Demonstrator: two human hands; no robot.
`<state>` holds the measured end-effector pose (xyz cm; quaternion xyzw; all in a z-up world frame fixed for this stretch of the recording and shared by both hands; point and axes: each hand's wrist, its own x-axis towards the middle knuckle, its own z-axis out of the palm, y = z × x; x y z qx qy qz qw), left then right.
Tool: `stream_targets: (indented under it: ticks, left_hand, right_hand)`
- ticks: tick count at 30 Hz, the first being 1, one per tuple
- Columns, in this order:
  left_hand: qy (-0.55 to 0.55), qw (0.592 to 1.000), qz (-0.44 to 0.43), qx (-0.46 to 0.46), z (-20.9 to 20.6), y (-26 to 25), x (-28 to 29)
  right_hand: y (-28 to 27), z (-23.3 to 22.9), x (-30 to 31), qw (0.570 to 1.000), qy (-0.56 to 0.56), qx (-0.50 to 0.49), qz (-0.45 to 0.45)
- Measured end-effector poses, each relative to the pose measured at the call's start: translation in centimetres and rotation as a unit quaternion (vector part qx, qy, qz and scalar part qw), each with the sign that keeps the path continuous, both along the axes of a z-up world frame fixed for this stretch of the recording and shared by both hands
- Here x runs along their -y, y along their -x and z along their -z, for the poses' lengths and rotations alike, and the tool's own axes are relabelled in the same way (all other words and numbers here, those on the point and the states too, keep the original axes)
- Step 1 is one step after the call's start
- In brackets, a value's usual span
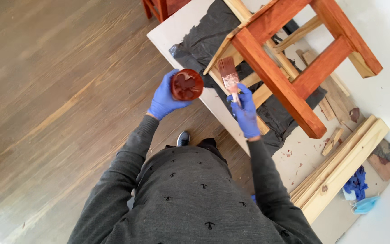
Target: The person applies reddish-brown stain to a wooden chair frame using a paintbrush. They dip the brush into a container of stain and systematically cover the legs, seat frame, and backrest slats of the chair.
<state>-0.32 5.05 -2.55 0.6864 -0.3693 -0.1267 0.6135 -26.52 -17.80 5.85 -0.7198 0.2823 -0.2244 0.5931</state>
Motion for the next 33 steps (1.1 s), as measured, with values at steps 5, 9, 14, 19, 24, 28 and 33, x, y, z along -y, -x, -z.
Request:
stream_targets:
  ticks: [5, 9, 14, 19, 24, 28, 33]
  left_hand:
    - [0.072, 0.996, 0.028, 0.032, -1.5, 0.7, 1.3]
    - [0.080, 0.990, 0.039, 0.107, -2.4, 1.4, 1.6]
    - [0.103, 0.984, 0.035, 0.139, -3.2, 1.8, 1.9]
    - [0.118, 0.979, 0.028, 0.166, -3.7, 2.9, 2.0]
    - [0.113, 0.979, 0.024, 0.166, -3.3, 3.9, 1.8]
    - [0.113, 0.978, 0.034, 0.172, -4.9, 5.8, 1.6]
    - [0.089, 0.978, 0.016, 0.187, -6.3, 8.5, 1.8]
  right_hand:
    - [3.0, -11.4, -1.2, 0.997, -0.029, -0.018, -0.073]
    - [5.1, -14.3, -0.7, 0.992, -0.034, -0.093, -0.078]
    - [6.2, -16.9, 0.5, 0.946, -0.126, 0.044, -0.294]
    - [8.5, -8.6, 4.8, 0.967, -0.063, 0.171, -0.179]
    - [7.1, -13.7, 1.3, 0.982, 0.049, 0.165, -0.082]
    - [8.2, -14.1, 0.7, 0.989, 0.051, 0.126, -0.051]
    - [7.2, -15.7, 0.8, 0.983, 0.134, 0.068, -0.108]
